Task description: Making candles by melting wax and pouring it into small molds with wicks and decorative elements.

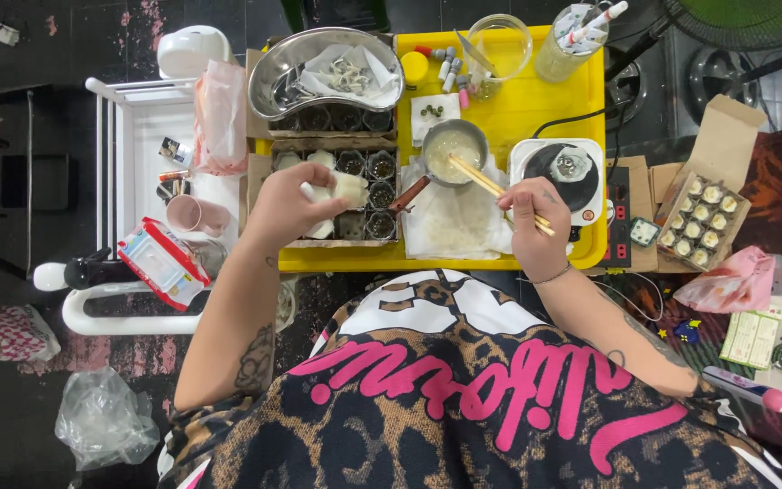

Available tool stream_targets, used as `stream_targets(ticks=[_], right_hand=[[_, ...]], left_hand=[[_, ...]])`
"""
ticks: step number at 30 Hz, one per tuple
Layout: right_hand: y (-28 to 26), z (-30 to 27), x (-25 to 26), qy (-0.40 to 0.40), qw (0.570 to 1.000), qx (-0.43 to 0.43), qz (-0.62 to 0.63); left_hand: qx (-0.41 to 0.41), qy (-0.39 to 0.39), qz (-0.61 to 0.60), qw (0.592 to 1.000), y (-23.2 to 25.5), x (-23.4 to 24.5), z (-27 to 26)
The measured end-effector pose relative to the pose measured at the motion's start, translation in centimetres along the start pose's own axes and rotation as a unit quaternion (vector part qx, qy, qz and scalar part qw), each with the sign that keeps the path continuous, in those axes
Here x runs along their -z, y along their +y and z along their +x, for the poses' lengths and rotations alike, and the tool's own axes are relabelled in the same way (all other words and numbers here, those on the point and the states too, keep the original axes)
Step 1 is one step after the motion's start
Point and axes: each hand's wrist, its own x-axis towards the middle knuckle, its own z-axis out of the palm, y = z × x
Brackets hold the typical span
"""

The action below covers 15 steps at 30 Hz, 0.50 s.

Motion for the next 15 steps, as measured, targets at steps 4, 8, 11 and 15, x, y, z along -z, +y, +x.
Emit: stream_targets(ticks=[4,8,11,15], right_hand=[[-0.2,0.1,0.5,0.002,1.000,-0.003,0.013],[-0.3,0.5,1.0,-0.003,1.000,0.013,0.006],[-0.3,0.6,1.6,-0.003,1.000,0.030,0.007],[0.0,0.3,2.2,0.013,0.998,0.066,0.003]], left_hand=[[-0.093,0.007,-0.011,0.996,2.3,-1.4,2.5],[-0.111,-0.005,0.002,0.994,4.6,-3.6,5.6],[-0.067,-0.010,0.003,0.998,5.7,-5.9,7.8],[0.052,-0.018,-0.070,0.996,6.2,-8.9,10.2]])
